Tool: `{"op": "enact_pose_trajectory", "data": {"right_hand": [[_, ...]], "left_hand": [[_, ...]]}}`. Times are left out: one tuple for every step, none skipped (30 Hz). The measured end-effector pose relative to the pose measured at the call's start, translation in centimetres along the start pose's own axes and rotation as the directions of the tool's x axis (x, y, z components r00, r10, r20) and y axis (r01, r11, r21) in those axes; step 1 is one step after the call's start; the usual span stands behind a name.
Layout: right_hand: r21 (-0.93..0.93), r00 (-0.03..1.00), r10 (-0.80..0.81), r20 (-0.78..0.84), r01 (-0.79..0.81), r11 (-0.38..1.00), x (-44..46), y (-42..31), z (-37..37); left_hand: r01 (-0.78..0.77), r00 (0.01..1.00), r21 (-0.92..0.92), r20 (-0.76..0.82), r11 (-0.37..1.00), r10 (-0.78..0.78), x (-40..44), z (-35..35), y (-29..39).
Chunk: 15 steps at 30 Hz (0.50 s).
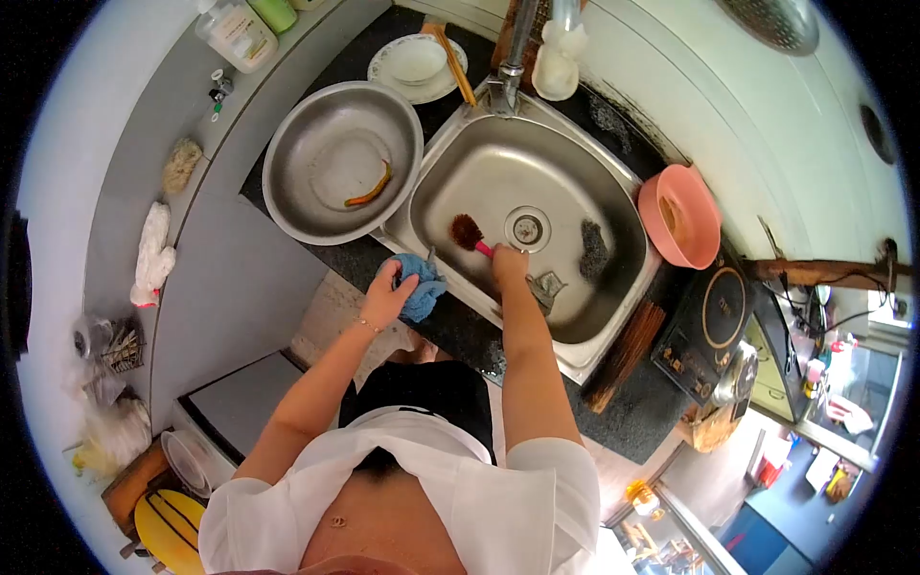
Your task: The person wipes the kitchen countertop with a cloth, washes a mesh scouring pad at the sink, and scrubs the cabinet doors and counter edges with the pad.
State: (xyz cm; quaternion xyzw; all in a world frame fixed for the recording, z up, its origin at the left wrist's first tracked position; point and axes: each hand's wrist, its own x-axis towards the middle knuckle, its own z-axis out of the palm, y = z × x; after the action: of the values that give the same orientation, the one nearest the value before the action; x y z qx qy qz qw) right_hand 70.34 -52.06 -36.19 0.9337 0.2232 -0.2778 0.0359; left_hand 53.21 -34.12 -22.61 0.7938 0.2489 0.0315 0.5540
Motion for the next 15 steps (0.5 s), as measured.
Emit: {"op": "enact_pose_trajectory", "data": {"right_hand": [[0.084,0.999,-0.017,-0.035,0.020,0.996,0.3,0.1,0.2],[0.128,0.997,-0.052,-0.048,0.058,0.990,0.4,-0.1,-0.4],[0.168,0.994,-0.086,-0.065,0.096,0.981,0.0,-0.2,-2.2],[0.206,0.989,-0.118,-0.089,0.135,0.969,-0.3,-0.3,-4.4],[0.206,0.978,-0.141,-0.153,0.171,0.963,-0.8,-0.1,-6.3],[0.290,0.937,-0.128,-0.326,0.228,0.929,-2.3,-0.1,-8.5],[0.359,0.867,-0.098,-0.488,0.302,0.883,-4.2,-0.2,-10.8],[0.408,0.772,-0.052,-0.633,0.390,0.825,-5.4,-0.2,-11.9],[0.403,0.691,0.011,-0.722,0.408,0.819,-5.7,-0.1,-11.5],[0.403,0.601,0.079,-0.795,0.426,0.810,-6.0,0.0,-10.4],[0.344,0.885,0.018,-0.465,0.162,0.925,-6.2,1.5,-9.2],[0.145,0.997,0.052,-0.057,-0.044,0.988,-6.0,2.9,-8.5],[0.314,0.980,0.098,-0.172,-0.040,0.948,-8.2,2.3,-8.9],[0.468,0.946,0.149,-0.289,0.004,0.884,-8.7,1.8,-10.0],[0.658,0.923,0.098,-0.371,0.187,0.729,-7.3,2.7,-10.0]], "left_hand": [[0.013,1.000,0.007,-0.003,1.000,-0.013,0.2,0.1,0.1],[0.017,1.000,-0.022,0.008,1.000,-0.017,0.4,0.3,0.0],[0.019,1.000,-0.053,0.017,0.998,-0.018,0.9,0.5,-0.2],[0.014,1.000,-0.085,0.024,0.996,-0.012,1.4,0.7,-0.3],[0.023,0.999,-0.076,0.030,0.997,-0.020,1.8,0.9,-0.2],[0.033,0.999,-0.068,0.033,0.997,-0.031,1.9,1.0,0.0],[0.042,0.999,-0.060,0.032,0.997,-0.040,2.1,1.0,0.3],[0.056,0.998,-0.045,0.026,0.997,-0.055,2.2,1.0,0.5],[0.073,0.997,-0.032,0.018,0.997,-0.072,2.2,1.0,0.9],[0.092,0.996,-0.014,0.014,0.996,-0.092,2.0,0.8,1.0],[0.126,0.987,-0.024,0.101,0.992,-0.123,2.2,0.2,1.4],[0.090,0.993,-0.010,0.083,0.996,-0.089,1.7,0.1,1.6],[0.051,0.997,0.013,0.059,0.999,-0.051,1.0,-0.3,1.7],[0.000,1.000,0.032,0.018,0.999,0.000,1.7,-0.7,1.6],[0.017,1.000,-0.003,0.023,1.000,-0.017,1.6,-0.9,1.5]]}}
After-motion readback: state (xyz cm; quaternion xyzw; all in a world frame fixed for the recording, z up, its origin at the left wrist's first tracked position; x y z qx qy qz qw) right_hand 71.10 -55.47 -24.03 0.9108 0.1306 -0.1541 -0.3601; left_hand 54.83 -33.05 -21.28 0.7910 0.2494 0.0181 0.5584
